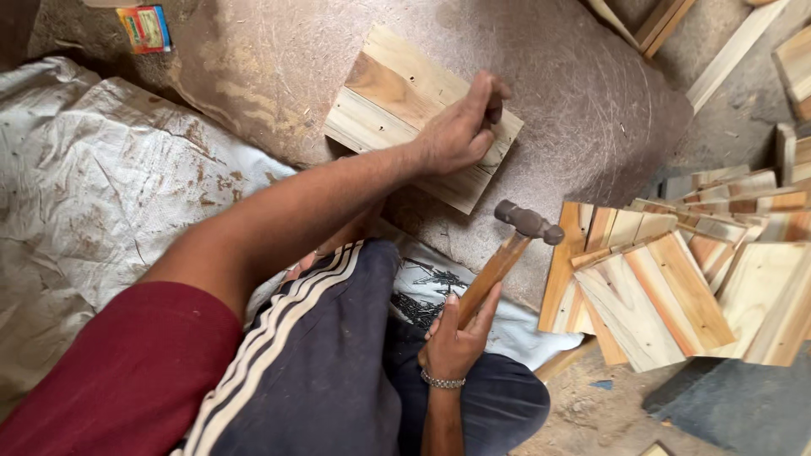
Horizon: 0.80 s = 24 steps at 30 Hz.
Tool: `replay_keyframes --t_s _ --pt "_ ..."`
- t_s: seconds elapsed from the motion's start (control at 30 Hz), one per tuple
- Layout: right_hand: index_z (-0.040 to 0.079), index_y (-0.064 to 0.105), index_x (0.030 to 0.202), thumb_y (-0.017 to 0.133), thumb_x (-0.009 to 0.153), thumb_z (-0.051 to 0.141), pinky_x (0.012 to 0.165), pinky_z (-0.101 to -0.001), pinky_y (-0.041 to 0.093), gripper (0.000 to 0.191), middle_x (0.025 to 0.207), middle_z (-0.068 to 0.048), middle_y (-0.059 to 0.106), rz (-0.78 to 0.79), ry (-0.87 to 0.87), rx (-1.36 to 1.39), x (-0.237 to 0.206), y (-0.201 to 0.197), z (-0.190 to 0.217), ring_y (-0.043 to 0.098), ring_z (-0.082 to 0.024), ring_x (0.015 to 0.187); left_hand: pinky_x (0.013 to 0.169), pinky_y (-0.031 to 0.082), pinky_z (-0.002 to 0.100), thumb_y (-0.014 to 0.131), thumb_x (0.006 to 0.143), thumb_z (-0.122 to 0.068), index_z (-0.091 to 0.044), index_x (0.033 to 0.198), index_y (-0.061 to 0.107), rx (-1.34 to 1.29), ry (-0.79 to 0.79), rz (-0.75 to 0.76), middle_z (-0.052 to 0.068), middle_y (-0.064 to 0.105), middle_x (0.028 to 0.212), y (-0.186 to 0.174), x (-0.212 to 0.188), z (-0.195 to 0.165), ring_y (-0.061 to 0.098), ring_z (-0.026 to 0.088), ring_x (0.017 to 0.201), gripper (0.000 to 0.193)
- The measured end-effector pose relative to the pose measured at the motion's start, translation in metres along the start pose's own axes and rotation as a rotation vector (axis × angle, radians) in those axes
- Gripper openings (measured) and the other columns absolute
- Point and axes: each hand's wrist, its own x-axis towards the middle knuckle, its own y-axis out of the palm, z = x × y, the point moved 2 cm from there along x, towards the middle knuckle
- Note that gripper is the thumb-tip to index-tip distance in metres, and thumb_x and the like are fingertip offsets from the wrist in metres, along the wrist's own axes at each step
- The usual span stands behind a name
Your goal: The person assembles small wooden boxes by hammering nails into pre-drilled holes. They pick up wooden panels, align them, and use a hammer to secure the pieces together, stacking completed boxes nearby.
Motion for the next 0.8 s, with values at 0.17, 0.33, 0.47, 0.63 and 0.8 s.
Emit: replay_keyframes --t_s 0.17,0.33,0.47,0.63,0.8 --pt "0.014 0.014 0.165 0.059 0.096 0.006 0.037 -0.0225 0.044 0.083 0.069 -0.004 0.055 0.066 0.052 0.196 0.012 0.002 -0.018 0.049 -0.007 0.046 0.072 0.053 0.050 0.070 0.087 -0.022 -0.011 0.113 0.051 0.250 0.038 0.331 0.021 0.066 0.097 0.023 -0.072 -0.019 0.066 0.041 0.087 0.034" --pt "0.010 0.024 0.164 0.061 0.095 0.007 0.036 -0.0226 0.042 0.079 0.075 -0.003 0.058 0.027 0.074 0.167 0.007 -0.007 -0.032 0.046 -0.006 0.045 0.073 0.060 0.050 0.064 0.091 -0.030 -0.014 0.102 0.072 0.609 0.198 1.396 0.012 0.075 0.095 0.085 -0.184 0.038 0.074 0.033 0.088 0.021" --pt "0.006 0.035 0.159 0.067 0.094 0.015 0.059 -0.0346 0.053 0.073 0.109 -0.020 0.070 0.067 -0.017 -0.153 -0.015 -0.022 -0.030 0.061 -0.025 0.074 0.074 0.061 0.048 0.061 0.092 -0.022 -0.012 0.100 0.074 0.650 0.199 1.418 0.012 0.076 0.099 0.097 -0.215 0.080 0.074 0.033 0.091 0.019" --pt "0.003 0.040 0.155 0.068 0.094 0.022 0.096 -0.0387 0.058 0.069 0.141 -0.023 0.062 0.184 -0.121 -0.236 -0.015 -0.017 -0.031 0.067 -0.031 0.125 0.077 0.061 0.045 0.059 0.094 -0.019 -0.008 0.104 0.072 0.749 0.174 1.537 0.014 0.076 0.098 0.084 -0.211 0.067 0.074 0.032 0.092 0.019" --pt "0.005 0.035 0.157 0.066 0.094 0.023 0.091 -0.0366 0.061 0.072 0.139 -0.022 0.064 0.223 -0.058 -0.137 0.004 -0.008 -0.038 0.073 -0.029 0.113 0.073 0.059 0.047 0.064 0.088 -0.019 -0.011 0.111 0.067 0.541 -0.017 1.373 0.011 0.068 0.105 0.064 -0.174 0.015 0.071 0.033 0.088 0.024"
